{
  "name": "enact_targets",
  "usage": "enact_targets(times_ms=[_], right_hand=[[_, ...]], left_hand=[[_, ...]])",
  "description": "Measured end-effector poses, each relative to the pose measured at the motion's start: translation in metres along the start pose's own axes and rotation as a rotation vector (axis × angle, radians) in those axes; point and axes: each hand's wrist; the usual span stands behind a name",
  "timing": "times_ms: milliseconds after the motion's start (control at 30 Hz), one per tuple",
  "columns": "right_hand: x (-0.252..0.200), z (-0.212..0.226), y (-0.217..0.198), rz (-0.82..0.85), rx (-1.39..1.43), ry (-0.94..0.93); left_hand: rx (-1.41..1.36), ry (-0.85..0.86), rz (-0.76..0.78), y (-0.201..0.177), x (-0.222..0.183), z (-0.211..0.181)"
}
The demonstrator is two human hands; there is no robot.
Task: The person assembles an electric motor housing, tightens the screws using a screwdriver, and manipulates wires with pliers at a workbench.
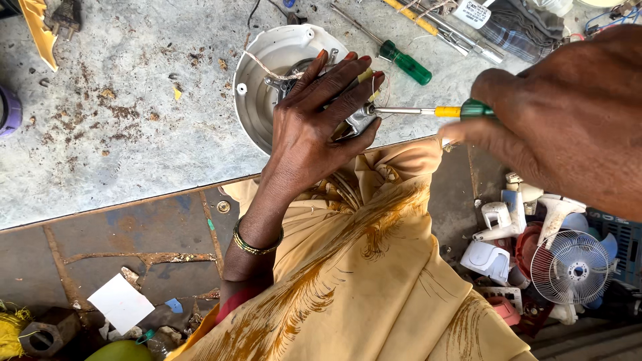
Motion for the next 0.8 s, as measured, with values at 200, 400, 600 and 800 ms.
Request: enact_targets(times_ms=[200,400,600,800], right_hand=[[0.007,-0.005,0.007,-0.2,0.091,-0.069],[0.004,-0.001,0.007,-0.245,0.131,-0.094],[0.007,0.0,0.005,-0.22,0.072,-0.135],[-0.01,0.014,0.005,-0.657,-0.199,-0.256]], left_hand=[[-0.03,-0.006,-0.017,-0.003,-0.002,0.002],[-0.053,-0.028,-0.007,-0.011,-0.002,0.004],[-0.076,-0.043,0.005,-0.013,-0.001,0.006],[-0.067,-0.044,0.001,-0.013,-0.001,0.009]])
Point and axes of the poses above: each hand's wrist, its own x-axis towards the middle knuckle, its own y-axis out of the palm, z = x × y, and after that the axes turned 4 degrees about y, right-handed
